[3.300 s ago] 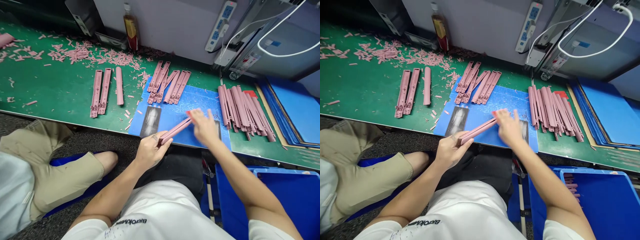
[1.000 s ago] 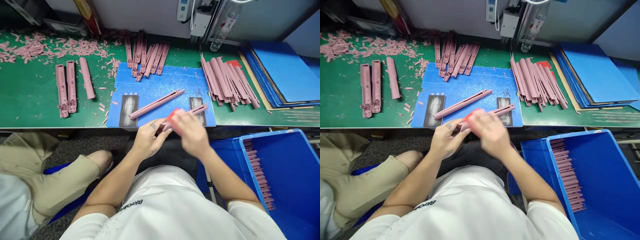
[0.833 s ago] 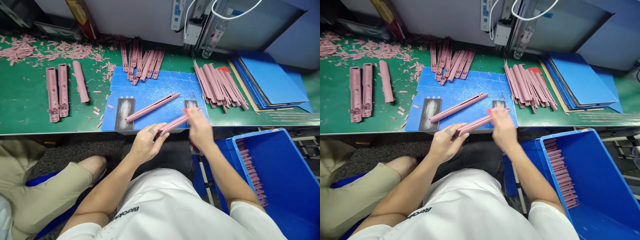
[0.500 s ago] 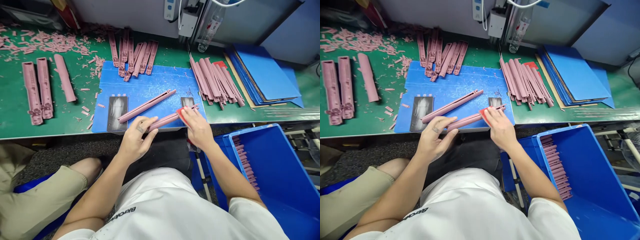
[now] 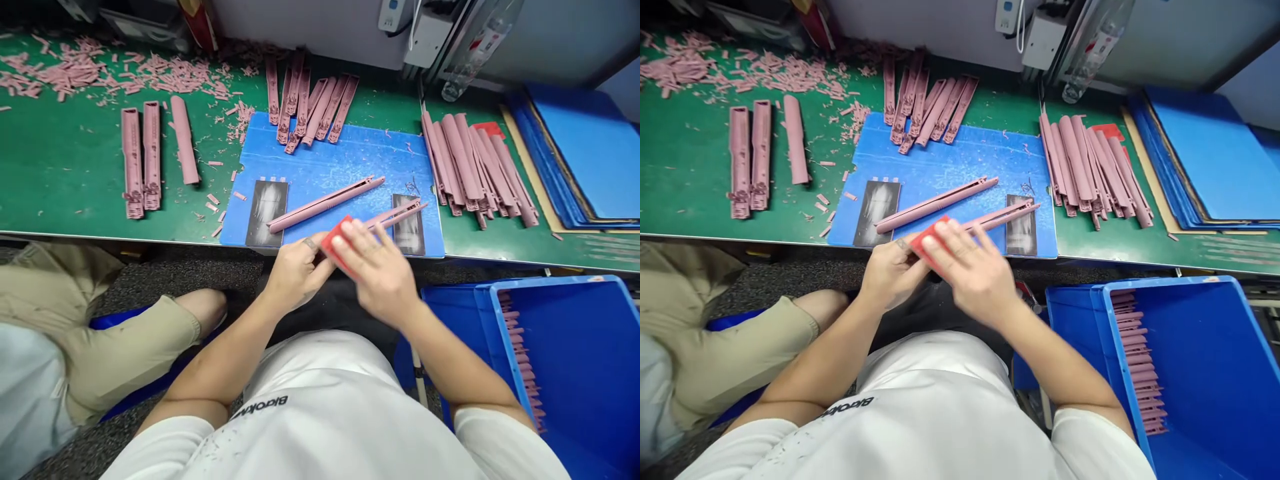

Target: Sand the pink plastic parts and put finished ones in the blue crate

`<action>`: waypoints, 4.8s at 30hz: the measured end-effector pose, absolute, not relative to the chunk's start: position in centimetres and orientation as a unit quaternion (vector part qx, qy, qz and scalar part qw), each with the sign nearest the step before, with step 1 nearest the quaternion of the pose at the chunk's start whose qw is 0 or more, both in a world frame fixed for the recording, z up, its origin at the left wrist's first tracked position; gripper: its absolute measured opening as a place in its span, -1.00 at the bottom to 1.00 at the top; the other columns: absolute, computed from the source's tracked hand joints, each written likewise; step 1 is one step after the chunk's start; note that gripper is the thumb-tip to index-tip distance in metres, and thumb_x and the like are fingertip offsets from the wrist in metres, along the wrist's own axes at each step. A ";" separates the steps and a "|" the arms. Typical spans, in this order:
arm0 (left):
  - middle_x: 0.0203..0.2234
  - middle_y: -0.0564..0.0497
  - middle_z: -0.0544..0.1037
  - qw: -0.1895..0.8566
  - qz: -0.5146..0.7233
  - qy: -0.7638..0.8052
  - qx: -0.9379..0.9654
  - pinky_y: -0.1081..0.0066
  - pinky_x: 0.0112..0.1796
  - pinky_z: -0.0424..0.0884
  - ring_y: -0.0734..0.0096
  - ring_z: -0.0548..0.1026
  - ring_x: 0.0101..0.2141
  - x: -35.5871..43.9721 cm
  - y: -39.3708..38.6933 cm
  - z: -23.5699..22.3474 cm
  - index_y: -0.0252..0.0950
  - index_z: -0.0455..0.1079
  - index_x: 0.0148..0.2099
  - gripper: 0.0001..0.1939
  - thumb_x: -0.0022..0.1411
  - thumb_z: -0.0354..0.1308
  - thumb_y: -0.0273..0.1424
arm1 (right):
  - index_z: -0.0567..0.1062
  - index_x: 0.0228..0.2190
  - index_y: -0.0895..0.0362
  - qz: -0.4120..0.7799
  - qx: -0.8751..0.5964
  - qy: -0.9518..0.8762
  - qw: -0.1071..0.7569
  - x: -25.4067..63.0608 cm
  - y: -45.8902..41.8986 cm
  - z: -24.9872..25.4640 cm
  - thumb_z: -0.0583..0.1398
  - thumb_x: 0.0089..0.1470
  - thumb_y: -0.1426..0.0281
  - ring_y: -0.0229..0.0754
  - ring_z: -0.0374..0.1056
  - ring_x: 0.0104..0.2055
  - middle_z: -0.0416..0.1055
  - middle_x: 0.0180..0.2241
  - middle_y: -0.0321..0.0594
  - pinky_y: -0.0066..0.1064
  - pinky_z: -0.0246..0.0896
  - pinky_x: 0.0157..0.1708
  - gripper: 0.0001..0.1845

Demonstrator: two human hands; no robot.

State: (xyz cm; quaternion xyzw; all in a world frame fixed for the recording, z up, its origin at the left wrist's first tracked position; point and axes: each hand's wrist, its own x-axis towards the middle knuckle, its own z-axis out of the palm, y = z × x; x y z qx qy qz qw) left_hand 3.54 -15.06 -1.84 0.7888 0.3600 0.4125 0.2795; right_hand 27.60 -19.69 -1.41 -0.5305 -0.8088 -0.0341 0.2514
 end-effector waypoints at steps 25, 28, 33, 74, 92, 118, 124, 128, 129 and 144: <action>-0.38 -0.05 0.71 0.087 0.438 0.272 0.853 0.43 -0.25 0.58 0.34 0.67 -0.41 3.4 -14.7 -2.5 -0.31 0.63 -0.01 -0.60 0.71 0.17 -0.09 | 0.44 0.53 -0.04 0.010 -0.506 -0.823 0.256 29.3 -20.1 -0.5 0.06 0.43 0.54 0.06 0.30 0.60 0.44 0.50 -0.09 0.22 0.12 0.65 -0.25; -0.40 -0.01 0.69 0.080 0.438 0.294 0.846 0.44 -0.29 0.56 0.36 0.65 -0.44 3.5 -14.8 -2.4 -0.30 0.61 0.03 -0.64 0.70 0.20 -0.11 | 0.44 0.52 0.04 -0.040 -0.567 -0.776 0.274 29.9 -19.9 -0.9 0.00 0.40 0.59 0.04 0.37 0.56 0.50 0.44 -0.02 0.19 0.22 0.60 -0.22; -0.43 0.02 0.66 0.085 0.446 0.267 0.850 0.43 -0.30 0.53 0.37 0.62 -0.46 3.6 -15.1 -2.5 -0.30 0.59 0.04 -0.76 0.67 0.25 -0.22 | 0.47 0.51 -0.01 0.002 -0.520 -0.824 0.224 31.9 -19.7 -1.2 0.04 0.34 0.60 0.00 0.25 0.63 0.42 0.51 -0.13 0.12 0.20 0.62 -0.19; 0.06 -0.32 0.65 -0.012 0.102 0.281 0.954 -0.17 0.08 0.58 -0.28 0.63 -0.01 4.0 10.6 0.0 -0.31 0.55 0.43 -0.14 0.61 -0.12 0.26 | 0.33 0.59 -0.21 -0.053 -0.650 -0.617 0.439 40.7 -18.7 -6.3 0.15 0.39 0.62 0.08 0.51 0.45 0.56 0.39 -0.21 0.17 0.44 0.51 -0.12; -0.19 -0.15 0.65 0.101 0.052 0.167 0.979 -0.04 0.27 0.46 0.00 0.59 0.04 23.0 16.8 6.8 -0.31 0.70 -0.04 -0.72 0.44 0.31 -0.21 | 0.69 0.32 -0.04 -0.058 -0.650 -0.512 0.559 40.4 -19.7 -6.5 0.21 0.42 0.49 0.18 0.71 0.18 0.72 0.17 -0.12 0.06 0.70 0.25 -0.45; -0.06 -0.14 0.79 0.205 0.453 0.264 0.826 0.34 -0.05 0.71 0.22 0.77 -0.12 4.5 -12.9 -0.7 -0.28 0.58 0.22 -0.77 0.60 0.26 -0.41 | 0.40 0.56 -0.04 -0.017 -0.533 -0.816 0.222 31.1 -17.6 -0.4 0.03 0.32 0.61 0.02 0.24 0.63 0.39 0.53 -0.18 0.16 0.06 0.68 -0.13; -0.04 -0.12 0.79 0.209 0.468 0.256 0.820 0.34 0.00 0.71 0.24 0.78 -0.10 4.5 -12.8 -0.8 -0.27 0.56 0.28 -0.72 0.60 0.31 -0.39 | 0.35 0.58 0.01 -0.011 -0.592 -0.774 0.224 31.9 -17.4 -1.0 0.06 0.30 0.62 0.07 0.26 0.62 0.39 0.53 -0.09 0.23 0.16 0.64 -0.10; -0.10 -0.09 0.74 0.216 0.476 0.299 0.798 0.36 -0.07 0.67 0.30 0.72 -0.17 4.1 -11.8 -1.4 -0.26 0.61 0.25 -0.71 0.57 0.36 -0.34 | 0.29 0.62 0.01 -0.010 -0.583 -0.784 0.212 33.8 -16.7 -2.1 0.05 0.30 0.61 0.10 0.22 0.64 0.32 0.57 -0.08 0.24 0.13 0.64 -0.07; -0.10 -0.09 0.72 0.213 0.477 0.313 0.793 0.35 -0.07 0.66 0.30 0.69 -0.18 3.9 -11.2 -1.6 -0.25 0.62 0.27 -0.69 0.57 0.37 -0.32 | 0.28 0.62 0.05 -0.016 -0.623 -0.758 0.195 34.9 -16.1 -2.4 0.06 0.27 0.63 0.12 0.26 0.62 0.35 0.55 -0.04 0.25 0.15 0.63 -0.06; -0.08 -0.07 0.80 0.288 0.472 0.368 0.748 0.41 -0.08 0.66 0.29 0.75 -0.18 3.6 -10.5 -2.3 -0.23 0.71 0.23 -0.70 0.54 0.36 -0.32 | 0.24 0.63 0.03 -0.006 -0.485 -0.843 0.232 28.4 -14.5 -0.4 0.07 0.36 0.61 0.11 0.11 0.69 0.24 0.60 -0.02 0.24 0.13 0.65 -0.10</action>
